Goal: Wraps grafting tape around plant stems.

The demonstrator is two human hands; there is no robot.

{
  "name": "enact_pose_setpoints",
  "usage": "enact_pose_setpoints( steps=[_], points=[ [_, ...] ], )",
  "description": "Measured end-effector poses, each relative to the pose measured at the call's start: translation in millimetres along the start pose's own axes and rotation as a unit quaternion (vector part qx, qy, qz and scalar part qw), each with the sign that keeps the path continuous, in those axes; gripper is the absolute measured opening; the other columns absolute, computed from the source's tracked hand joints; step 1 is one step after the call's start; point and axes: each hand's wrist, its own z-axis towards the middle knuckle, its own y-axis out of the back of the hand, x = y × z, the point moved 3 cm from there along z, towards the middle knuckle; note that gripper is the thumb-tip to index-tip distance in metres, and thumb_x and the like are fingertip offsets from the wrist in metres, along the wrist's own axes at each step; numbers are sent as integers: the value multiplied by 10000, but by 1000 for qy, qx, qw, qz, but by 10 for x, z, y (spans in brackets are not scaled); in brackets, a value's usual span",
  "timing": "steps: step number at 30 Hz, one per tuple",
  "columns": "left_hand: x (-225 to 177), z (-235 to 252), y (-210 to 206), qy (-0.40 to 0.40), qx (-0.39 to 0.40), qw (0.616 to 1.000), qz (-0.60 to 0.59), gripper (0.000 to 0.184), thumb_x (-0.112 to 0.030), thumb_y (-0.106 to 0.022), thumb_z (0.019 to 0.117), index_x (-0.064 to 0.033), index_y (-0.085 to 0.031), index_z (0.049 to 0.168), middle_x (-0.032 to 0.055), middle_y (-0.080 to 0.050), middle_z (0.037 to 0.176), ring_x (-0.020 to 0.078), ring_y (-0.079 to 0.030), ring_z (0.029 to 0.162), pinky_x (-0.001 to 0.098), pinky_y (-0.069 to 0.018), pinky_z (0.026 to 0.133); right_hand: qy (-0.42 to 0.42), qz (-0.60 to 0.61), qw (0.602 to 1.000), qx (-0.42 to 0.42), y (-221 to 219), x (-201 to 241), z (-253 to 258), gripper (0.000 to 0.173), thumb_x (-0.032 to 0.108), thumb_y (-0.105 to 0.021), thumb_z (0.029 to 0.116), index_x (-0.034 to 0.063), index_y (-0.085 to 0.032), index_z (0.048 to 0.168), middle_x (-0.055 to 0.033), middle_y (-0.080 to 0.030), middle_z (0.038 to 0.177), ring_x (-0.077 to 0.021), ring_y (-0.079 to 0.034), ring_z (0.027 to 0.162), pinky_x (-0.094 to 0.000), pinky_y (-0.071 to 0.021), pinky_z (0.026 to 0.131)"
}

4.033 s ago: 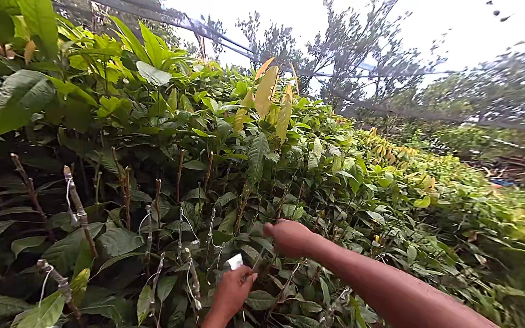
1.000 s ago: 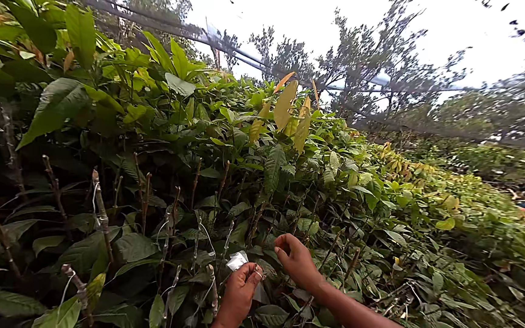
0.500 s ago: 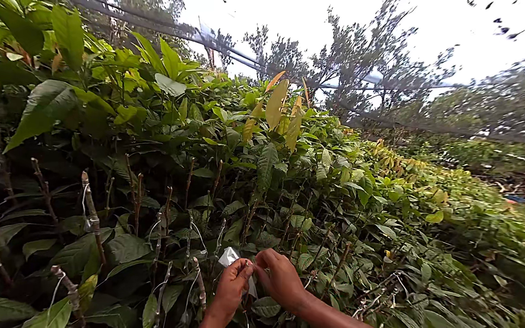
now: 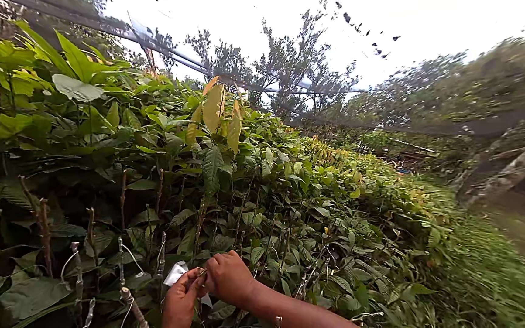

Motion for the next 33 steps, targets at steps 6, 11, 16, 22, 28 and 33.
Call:
enact_pose_setpoints(
  steps=[6, 11, 16, 22, 28, 33],
  points=[
    [-28, 155, 240, -60, -36, 985, 159, 246, -43, -544, 999, 68, -616, 1206, 108, -703, 993, 95, -697, 714, 288, -620, 695, -51, 338, 923, 176, 121, 93, -36, 215, 144, -634, 965, -56, -699, 1008, -184, -697, 983, -285, -672, 918, -489, -536, 828],
    [-38, 210, 248, -62, -62, 989, 121, 246, -51, -602, 947, 73, -631, 1157, 57, -682, 941, 26, -650, 723, 221, -579, 686, 82, 388, 917, 40, 127, 243, -49, 174, 35, -617, 948, -97, -682, 1042, -264, -575, 1297, -318, -626, 1134, -424, -552, 950],
    [-78, 122, 137, -45, -69, 991, 110, 198, -7, -587, 980, 63, -662, 1149, 106, -721, 991, 128, -704, 711, 297, -625, 678, -213, 437, 865, 127, -52, -211, -17, 317, 278, -588, 1041, 6, -664, 1185, -135, -707, 1061, -216, -696, 918, -418, -575, 856],
    [13, 107, 81, -92, -48, 980, 169, 217, -67, -607, 963, 31, -696, 1135, 75, -738, 977, 106, -710, 814, 302, -606, 781, -285, 427, 835, 198, -215, -88, -38, 512, 512, -548, 1042, 22, -696, 1051, -65, -712, 886, -153, -687, 747, -366, -579, 735],
    [-11, 139, 139, -84, -66, 979, 172, 183, -84, -652, 964, 17, -716, 1102, 60, -746, 943, 91, -711, 818, 298, -600, 811, 1, 368, 916, 156, -44, 235, -111, 377, 269, -512, 1067, -23, -673, 891, -118, -642, 819, -207, -637, 779, -414, -530, 753],
    [-30, 168, 120, 1, -27, 996, 87, 118, -53, -702, 947, 21, -701, 1038, 59, -750, 786, 128, -718, 624, 288, -631, 650, 207, 307, 917, 150, 28, 539, -223, 363, 205, -509, 1071, -39, -671, 857, -180, -673, 837, -300, -683, 842, -482, -547, 788]
  ],
)
